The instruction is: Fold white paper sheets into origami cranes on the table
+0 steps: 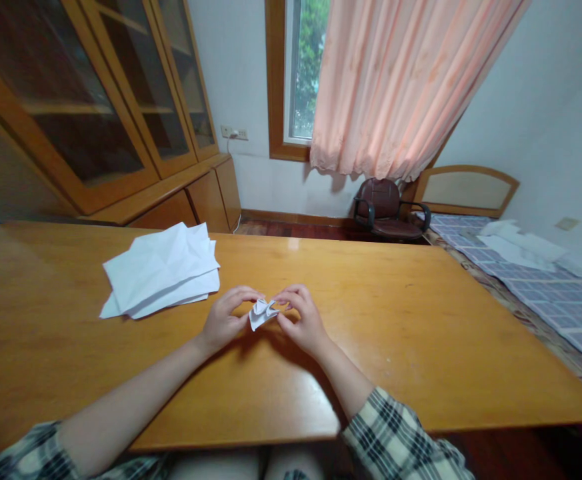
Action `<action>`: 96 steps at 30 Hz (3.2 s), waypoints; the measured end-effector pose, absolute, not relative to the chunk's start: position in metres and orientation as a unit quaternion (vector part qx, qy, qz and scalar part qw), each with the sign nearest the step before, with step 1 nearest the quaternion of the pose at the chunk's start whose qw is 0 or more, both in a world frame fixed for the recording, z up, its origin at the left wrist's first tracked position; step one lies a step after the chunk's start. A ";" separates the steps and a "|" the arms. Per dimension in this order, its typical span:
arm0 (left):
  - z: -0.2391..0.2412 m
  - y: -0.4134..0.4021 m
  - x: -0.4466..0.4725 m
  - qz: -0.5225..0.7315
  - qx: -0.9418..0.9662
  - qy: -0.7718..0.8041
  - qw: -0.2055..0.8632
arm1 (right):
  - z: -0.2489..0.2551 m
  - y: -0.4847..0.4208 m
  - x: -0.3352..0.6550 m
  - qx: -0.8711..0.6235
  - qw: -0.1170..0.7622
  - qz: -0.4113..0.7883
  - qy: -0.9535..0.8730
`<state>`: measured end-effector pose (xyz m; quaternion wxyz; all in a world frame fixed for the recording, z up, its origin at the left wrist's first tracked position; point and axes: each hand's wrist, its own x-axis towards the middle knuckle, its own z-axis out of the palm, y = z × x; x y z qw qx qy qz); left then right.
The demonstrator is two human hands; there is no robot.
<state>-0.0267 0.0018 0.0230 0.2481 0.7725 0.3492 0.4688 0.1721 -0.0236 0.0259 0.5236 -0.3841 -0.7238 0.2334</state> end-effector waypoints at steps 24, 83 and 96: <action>0.011 0.001 -0.005 0.380 0.549 0.344 0.660 | 0.012 -0.012 0.164 -0.416 0.532 0.555 -0.485; 0.008 0.004 -0.002 0.410 0.472 0.368 0.688 | 0.024 -0.019 0.179 -0.394 0.472 0.164 -0.771; 0.016 0.006 -0.003 0.445 0.560 0.382 0.585 | 0.021 -0.018 0.174 -0.398 0.495 0.241 -0.733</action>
